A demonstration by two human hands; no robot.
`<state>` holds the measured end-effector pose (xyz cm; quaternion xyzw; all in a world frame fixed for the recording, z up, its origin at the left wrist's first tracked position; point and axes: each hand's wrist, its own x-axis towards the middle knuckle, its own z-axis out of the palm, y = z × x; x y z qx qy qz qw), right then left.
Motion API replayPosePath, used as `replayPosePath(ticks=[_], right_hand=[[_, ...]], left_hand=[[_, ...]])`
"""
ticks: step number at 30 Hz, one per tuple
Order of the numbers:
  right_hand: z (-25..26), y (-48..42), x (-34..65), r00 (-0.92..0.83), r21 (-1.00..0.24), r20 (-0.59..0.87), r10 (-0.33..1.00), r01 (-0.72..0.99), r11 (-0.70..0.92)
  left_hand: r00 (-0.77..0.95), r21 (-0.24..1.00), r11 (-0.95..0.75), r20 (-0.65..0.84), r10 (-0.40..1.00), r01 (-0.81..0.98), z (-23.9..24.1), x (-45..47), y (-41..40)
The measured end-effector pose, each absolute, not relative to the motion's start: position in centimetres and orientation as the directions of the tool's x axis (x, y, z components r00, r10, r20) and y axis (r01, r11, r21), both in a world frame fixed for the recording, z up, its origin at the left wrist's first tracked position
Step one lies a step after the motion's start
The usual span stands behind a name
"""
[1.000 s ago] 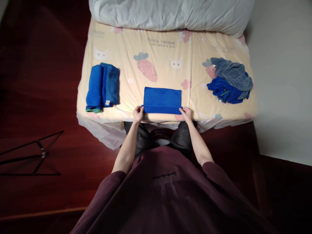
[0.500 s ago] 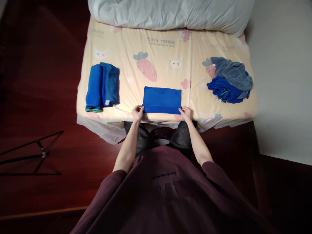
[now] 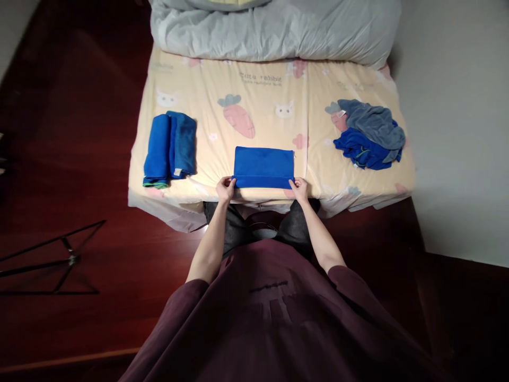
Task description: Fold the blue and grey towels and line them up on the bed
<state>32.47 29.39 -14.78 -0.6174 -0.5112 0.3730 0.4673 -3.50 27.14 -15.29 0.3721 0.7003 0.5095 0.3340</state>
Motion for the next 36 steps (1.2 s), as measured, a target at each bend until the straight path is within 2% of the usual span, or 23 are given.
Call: replayPosePath(ticks=[6,12,20,28,36], right_hand=[[-14.8,28.6,33.0,0.183,-0.963,0.022,0.983,0.269,-0.028],[-14.0,29.0,33.9,0.118,-0.968,-0.044,0.992,0.242,-0.072],[-13.5,28.9,33.7,0.186,-0.968,-0.05,0.981,0.233,-0.093],[-13.7,28.1,33.2,0.217,-0.951,0.018,0.976,0.306,-0.051],[-13.6,26.9,32.8,0.227,-0.888,0.088,0.97,0.459,-0.027]], left_hand=[[-0.502,0.961,0.207,-0.091,0.86,0.182,-15.2,-3.5,26.7],[-0.497,0.961,0.234,-0.131,0.858,0.151,-15.0,-3.8,26.4],[-0.514,0.95,0.267,-0.15,0.844,0.161,-14.6,-3.4,26.6],[-0.514,0.934,0.225,-0.054,0.856,0.277,-14.1,-2.8,26.0],[-0.478,0.892,0.147,0.085,0.874,0.427,-14.2,-3.0,25.7]])
